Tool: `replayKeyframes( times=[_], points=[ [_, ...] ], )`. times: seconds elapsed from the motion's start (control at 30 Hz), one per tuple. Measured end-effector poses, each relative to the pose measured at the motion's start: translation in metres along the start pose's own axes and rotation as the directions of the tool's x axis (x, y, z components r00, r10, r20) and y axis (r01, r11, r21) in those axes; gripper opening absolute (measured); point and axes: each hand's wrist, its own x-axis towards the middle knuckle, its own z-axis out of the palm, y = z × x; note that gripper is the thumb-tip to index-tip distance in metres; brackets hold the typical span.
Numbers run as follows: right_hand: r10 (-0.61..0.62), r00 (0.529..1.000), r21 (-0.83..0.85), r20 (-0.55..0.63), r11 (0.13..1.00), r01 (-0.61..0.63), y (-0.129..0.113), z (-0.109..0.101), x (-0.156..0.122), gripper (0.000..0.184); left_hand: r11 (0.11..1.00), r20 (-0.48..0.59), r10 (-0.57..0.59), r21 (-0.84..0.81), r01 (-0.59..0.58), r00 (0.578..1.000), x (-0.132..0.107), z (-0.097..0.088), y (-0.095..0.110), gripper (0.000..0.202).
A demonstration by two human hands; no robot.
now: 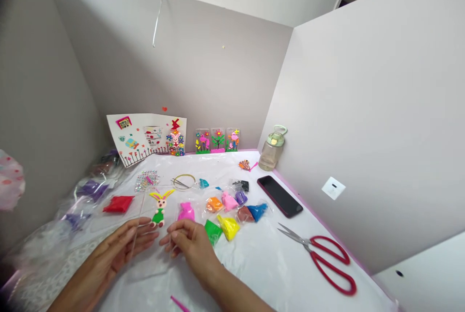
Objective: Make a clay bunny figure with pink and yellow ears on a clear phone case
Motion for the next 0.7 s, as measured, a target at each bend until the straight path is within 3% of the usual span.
replayKeyframes(
  times=[0.2,0.43,0.6,0.7],
  points=[
    [-0.054,0.998,-0.152,-0.010,0.987,0.052,0.004,-0.006,0.002,0.040,0.995,0.004,0.047,0.093,-0.047,0.999,0.006,-0.003,-0.003,0.044],
    [-0.041,0.997,-0.427,0.062,0.902,0.063,0.012,-0.003,-0.005,0.023,0.991,-0.117,0.127,0.066,-0.119,0.985,0.010,-0.011,-0.002,0.053],
    [-0.067,0.998,-0.487,0.009,0.871,0.063,0.011,-0.001,-0.006,0.033,0.988,-0.106,0.146,0.065,-0.140,0.984,0.009,-0.009,0.002,0.052],
    [-0.059,0.998,-0.428,-0.019,0.903,0.045,0.015,-0.001,-0.002,0.037,0.987,-0.047,0.145,0.076,-0.141,0.988,0.008,-0.008,0.001,0.045]
  ],
)
